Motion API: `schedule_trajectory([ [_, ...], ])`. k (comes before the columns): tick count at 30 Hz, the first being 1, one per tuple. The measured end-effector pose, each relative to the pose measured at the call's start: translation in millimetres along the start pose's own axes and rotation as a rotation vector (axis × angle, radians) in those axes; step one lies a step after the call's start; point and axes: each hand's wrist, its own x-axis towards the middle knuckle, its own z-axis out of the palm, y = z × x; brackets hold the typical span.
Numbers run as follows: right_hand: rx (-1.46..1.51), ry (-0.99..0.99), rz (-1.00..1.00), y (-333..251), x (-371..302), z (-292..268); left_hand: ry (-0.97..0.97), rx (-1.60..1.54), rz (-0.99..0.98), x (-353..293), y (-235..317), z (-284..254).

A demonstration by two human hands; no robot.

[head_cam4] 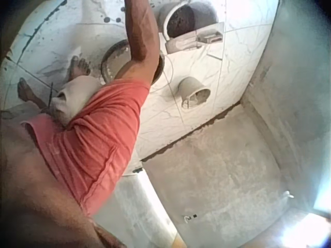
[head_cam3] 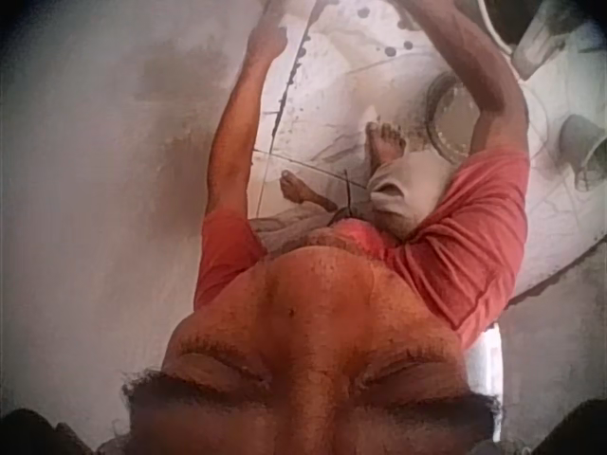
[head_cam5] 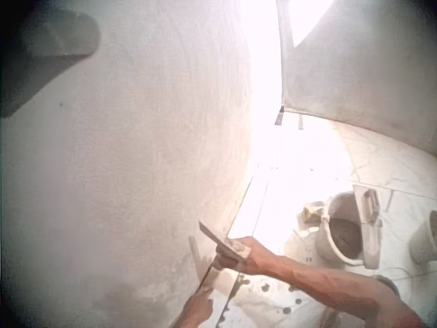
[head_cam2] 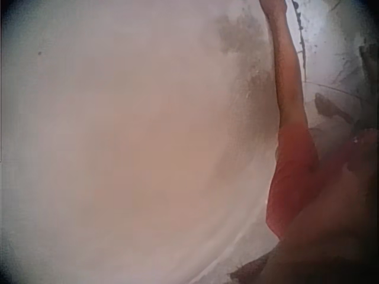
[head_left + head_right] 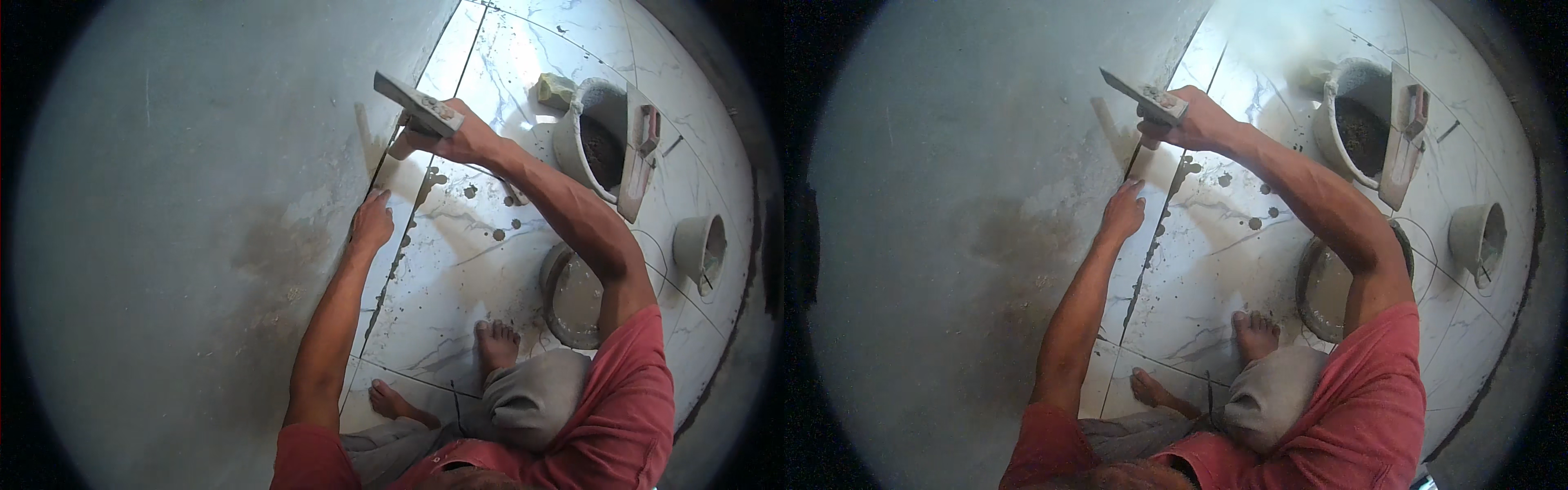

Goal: The person applies mortar or grout to the gaps between floor tiles and a wall using a trowel and a small block, then smooths the application by hand.

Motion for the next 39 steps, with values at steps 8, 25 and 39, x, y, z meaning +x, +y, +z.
schedule_trajectory([
  [8, -0.006, 0.016, -0.015, 0, 4, 5, -0.107, 0.137, 0.075, -8, -6, 3],
  [25, -0.114, 0.013, 0.157, -13, -3, 3, -0.157, 0.405, 0.074, -7, 15, 0],
  [39, -0.105, -0.018, 0.131, -16, -1, 13, -0.171, 0.421, 0.045, -6, 14, 3],
])
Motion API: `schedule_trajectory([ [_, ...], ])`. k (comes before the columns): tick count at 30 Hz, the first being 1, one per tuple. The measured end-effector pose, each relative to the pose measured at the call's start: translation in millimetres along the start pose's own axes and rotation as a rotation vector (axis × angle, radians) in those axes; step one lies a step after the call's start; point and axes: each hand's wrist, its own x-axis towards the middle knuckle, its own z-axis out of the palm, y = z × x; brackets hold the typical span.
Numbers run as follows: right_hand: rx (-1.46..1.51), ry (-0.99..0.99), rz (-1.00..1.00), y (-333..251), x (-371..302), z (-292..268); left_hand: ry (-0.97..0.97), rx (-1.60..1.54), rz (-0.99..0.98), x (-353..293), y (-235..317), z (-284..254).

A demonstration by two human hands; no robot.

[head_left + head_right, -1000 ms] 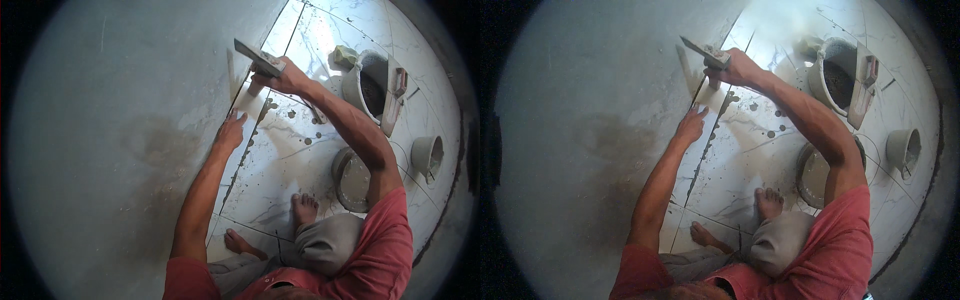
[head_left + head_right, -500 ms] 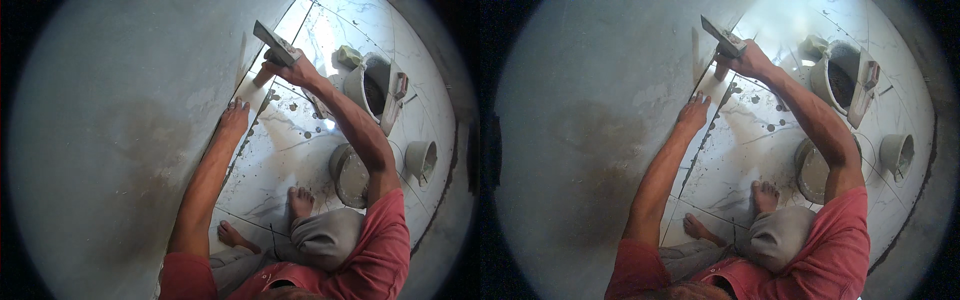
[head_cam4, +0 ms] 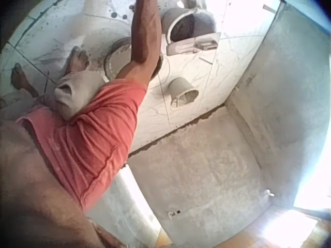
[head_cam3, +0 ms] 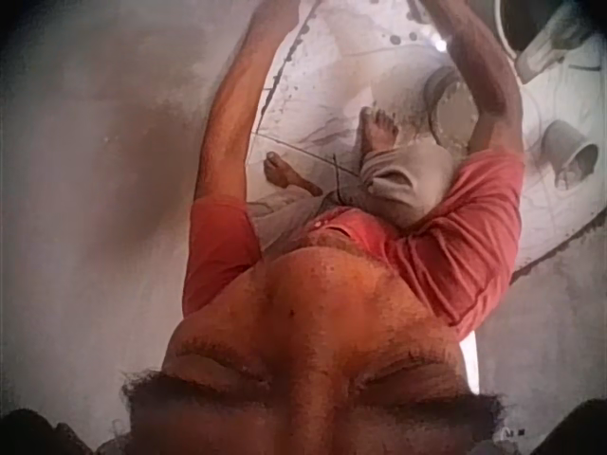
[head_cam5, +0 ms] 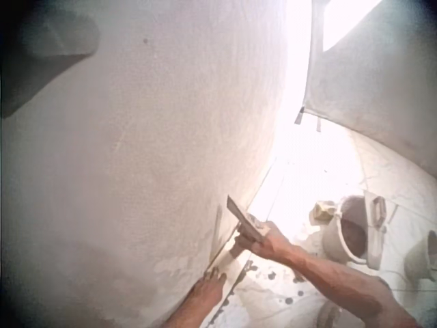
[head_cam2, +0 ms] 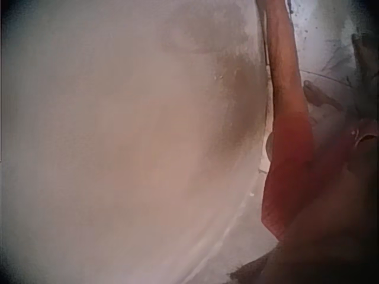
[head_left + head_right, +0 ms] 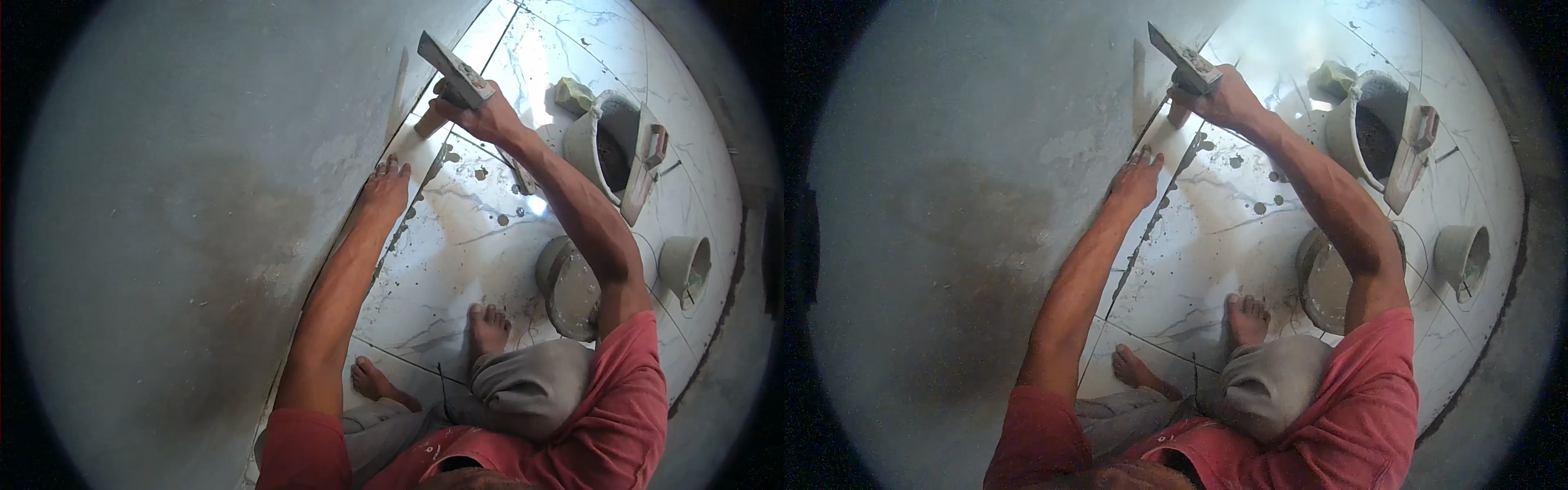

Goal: The person applies mortar or grout to the gaps between floor tiles and a wall using a trowel and a small block, then smooths the application by hand.

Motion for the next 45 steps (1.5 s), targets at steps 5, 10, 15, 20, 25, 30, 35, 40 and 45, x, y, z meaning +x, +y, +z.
schedule_trajectory([
  [5, -0.071, -0.056, 0.004, -4, 6, -1, 0.003, -0.016, -0.008, 1, 0, 0],
  [10, 0.079, 0.123, 0.02, 9, 1, 0, 0.072, -0.027, 0.007, 7, 6, 3],
  [15, 0.016, 0.133, 0.003, 4, 0, 0, 0.064, 0.017, -0.009, 7, 5, 4],
  [20, -0.027, 0.139, -0.014, 14, -3, -1, 0.052, 0.031, -0.019, 7, 12, 3],
  [25, 0.018, 0.134, 0.046, -3, -3, -5, 0.06, 0.014, -0.052, 10, 5, 11],
  [30, 0.098, 0.112, 0.045, -5, -10, -5, 0.037, 0.022, -0.043, 7, 11, 5],
  [35, 0.072, 0.106, 0.041, 2, -8, -3, 0.013, 0.021, -0.044, 6, 11, 4],
  [40, -0.017, 0.059, 0.106, 2, -11, -8, -0.025, 0.023, -0.033, 6, 15, -5],
  [45, 0.126, 0.178, -0.032, -11, -16, -6, 0.007, 0.073, -0.053, 5, 9, 8],
])
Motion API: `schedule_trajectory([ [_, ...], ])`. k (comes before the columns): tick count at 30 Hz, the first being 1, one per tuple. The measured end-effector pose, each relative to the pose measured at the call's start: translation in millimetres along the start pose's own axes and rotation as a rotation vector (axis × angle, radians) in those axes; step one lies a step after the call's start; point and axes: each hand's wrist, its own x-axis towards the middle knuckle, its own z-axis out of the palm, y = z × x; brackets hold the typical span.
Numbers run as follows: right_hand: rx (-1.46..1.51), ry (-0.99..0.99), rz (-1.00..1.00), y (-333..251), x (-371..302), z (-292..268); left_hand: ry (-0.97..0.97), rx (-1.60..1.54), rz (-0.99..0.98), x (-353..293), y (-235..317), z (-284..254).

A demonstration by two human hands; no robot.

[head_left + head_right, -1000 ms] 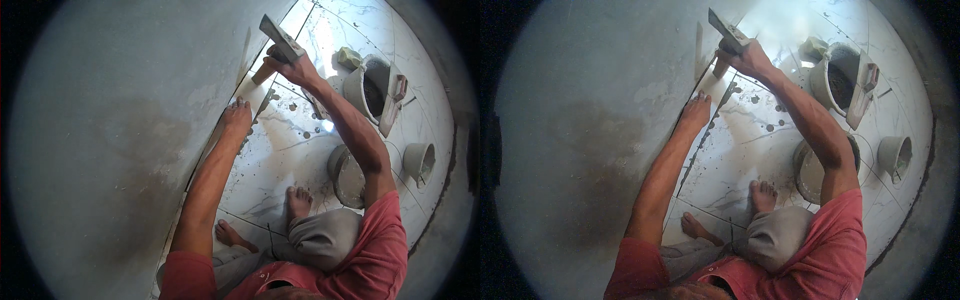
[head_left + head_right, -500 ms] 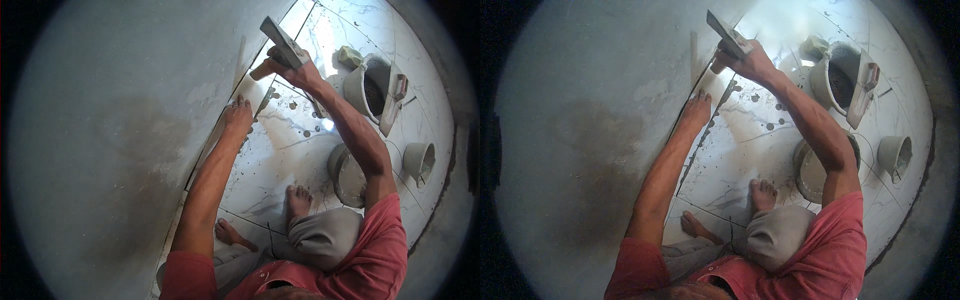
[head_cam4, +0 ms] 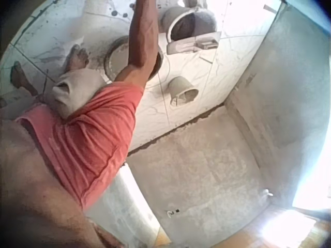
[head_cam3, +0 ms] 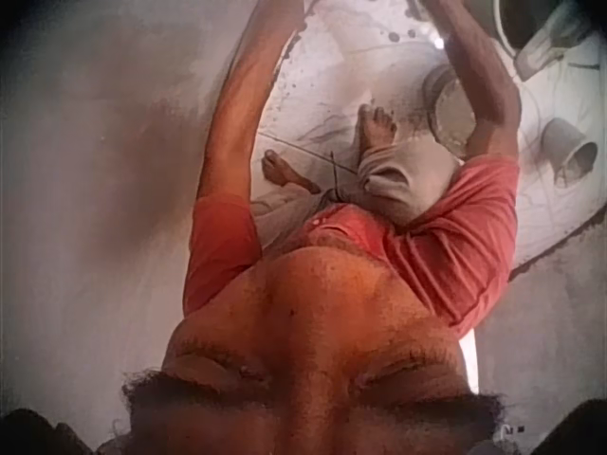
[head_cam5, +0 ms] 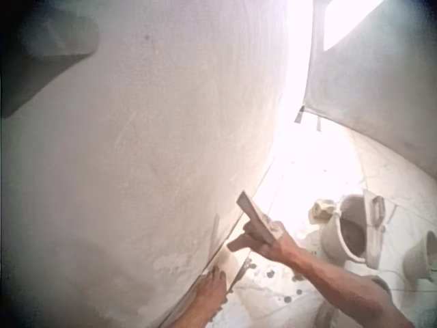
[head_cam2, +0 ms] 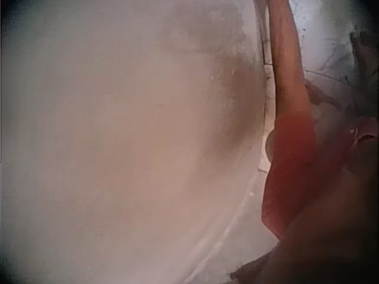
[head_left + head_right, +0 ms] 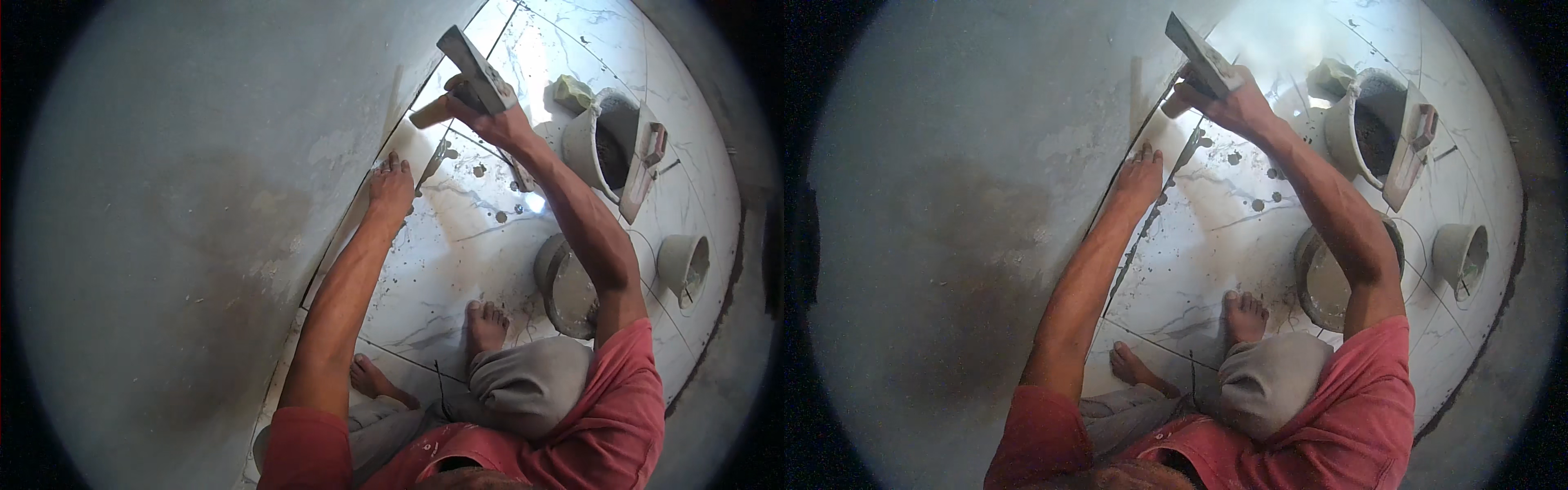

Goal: The person applies mortar or grout to the gaps between floor tiles and a wall using a trowel and a small block, then smooths the application by hand.

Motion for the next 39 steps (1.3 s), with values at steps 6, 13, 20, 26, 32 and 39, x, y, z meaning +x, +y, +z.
schedule_trajectory([
  [6, -0.138, -0.043, -0.002, 14, 2, 2, -0.006, -0.045, 0.01, -2, 5, -5],
  [13, -0.137, -0.082, 0.081, 16, 7, 2, 0.004, -0.069, 0.024, -2, 0, -1],
  [20, -0.099, -0.048, 0.064, 18, 12, -3, 0.012, -0.02, 0.015, -1, 3, 0],
  [26, -0.162, -0.038, -0.004, 20, 16, 1, -0.008, -0.035, 0.037, -2, 1, -1],
  [32, -0.24, -0.058, -0.015, 24, 15, 4, 0.026, -0.054, 0.059, -2, -4, 3],
  [39, -0.177, -0.067, 0.078, 37, 30, 11, 0.08, -0.137, 0.101, -7, -5, 10],
])
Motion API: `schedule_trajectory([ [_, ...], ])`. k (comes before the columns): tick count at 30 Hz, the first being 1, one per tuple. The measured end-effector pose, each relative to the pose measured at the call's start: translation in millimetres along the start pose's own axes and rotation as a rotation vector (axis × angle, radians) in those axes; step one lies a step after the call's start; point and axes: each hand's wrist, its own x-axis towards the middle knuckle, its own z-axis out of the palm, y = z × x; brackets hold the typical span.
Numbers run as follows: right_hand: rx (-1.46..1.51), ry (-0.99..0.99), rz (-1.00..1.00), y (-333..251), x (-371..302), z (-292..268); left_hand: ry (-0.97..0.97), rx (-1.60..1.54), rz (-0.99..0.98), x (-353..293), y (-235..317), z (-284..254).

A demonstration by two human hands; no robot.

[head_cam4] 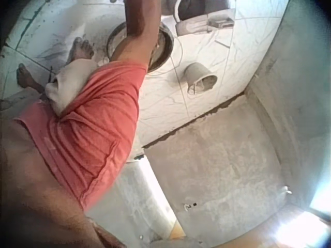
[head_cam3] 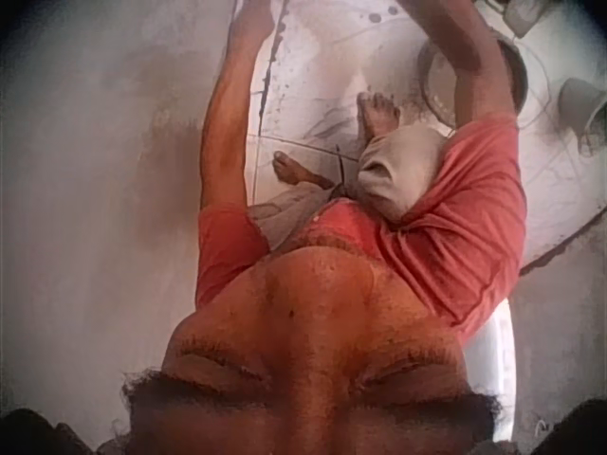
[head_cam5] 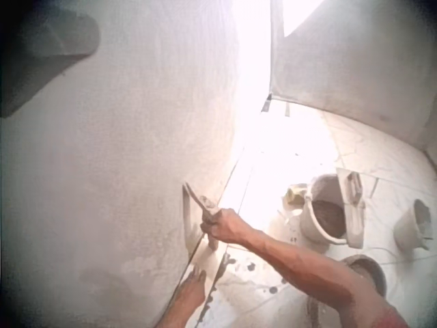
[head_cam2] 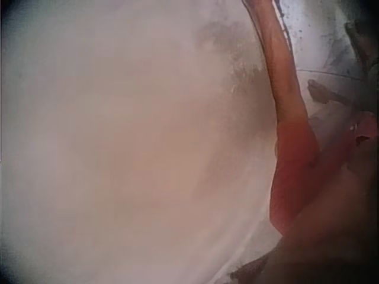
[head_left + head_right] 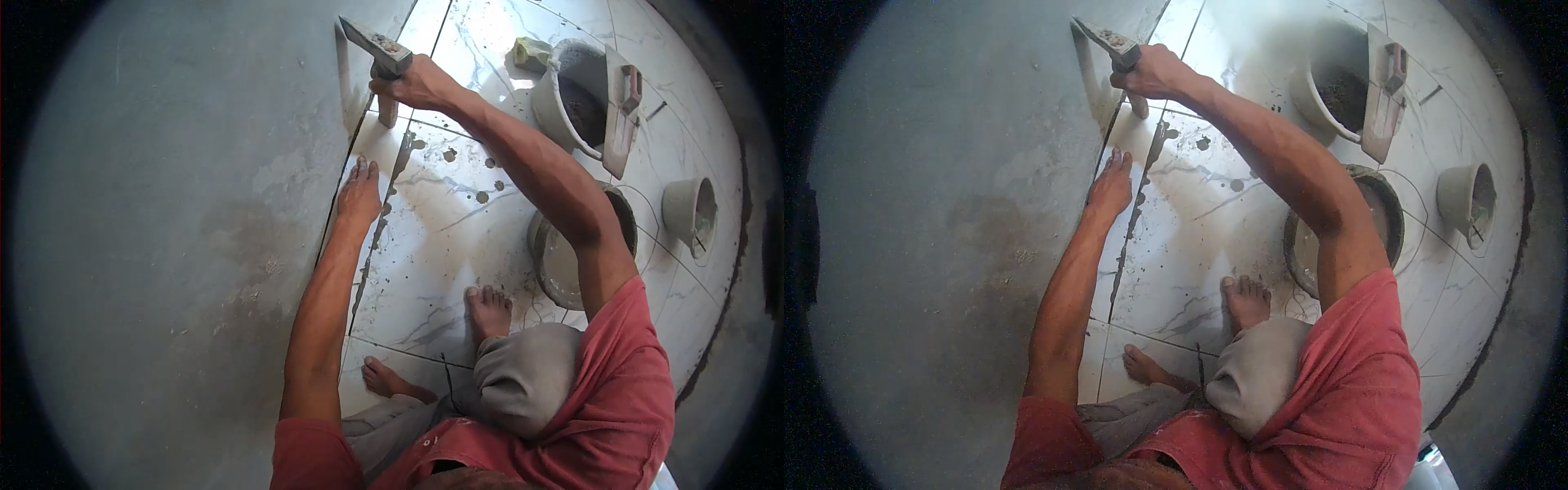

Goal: The person applies mortar or grout to the gaps between floor tiles and a wall using a trowel and a small block, then smooths the application by hand.

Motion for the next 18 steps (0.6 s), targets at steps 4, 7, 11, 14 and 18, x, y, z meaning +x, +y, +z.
schedule_trajectory([
  [4, 0.129, 0.085, 0.004, -18, -7, -6, -0.049, -0.024, -0.011, -1, -2, -11],
  [7, 0.142, 0.044, 0.065, -19, -15, -5, -0.046, 0.025, -0.009, 1, 4, -13],
  [11, 0.108, 0.022, 0.076, -21, -15, -3, -0.09, -0.023, -0.042, 4, 7, -17],
  [14, 0.143, 0.047, 0.056, -28, -14, 1, -0.091, -0.024, -0.05, 2, 3, -19],
  [18, 0.042, -0.04, 0.108, -32, -13, 3, -0.084, -0.055, -0.02, 0, -3, -16],
])
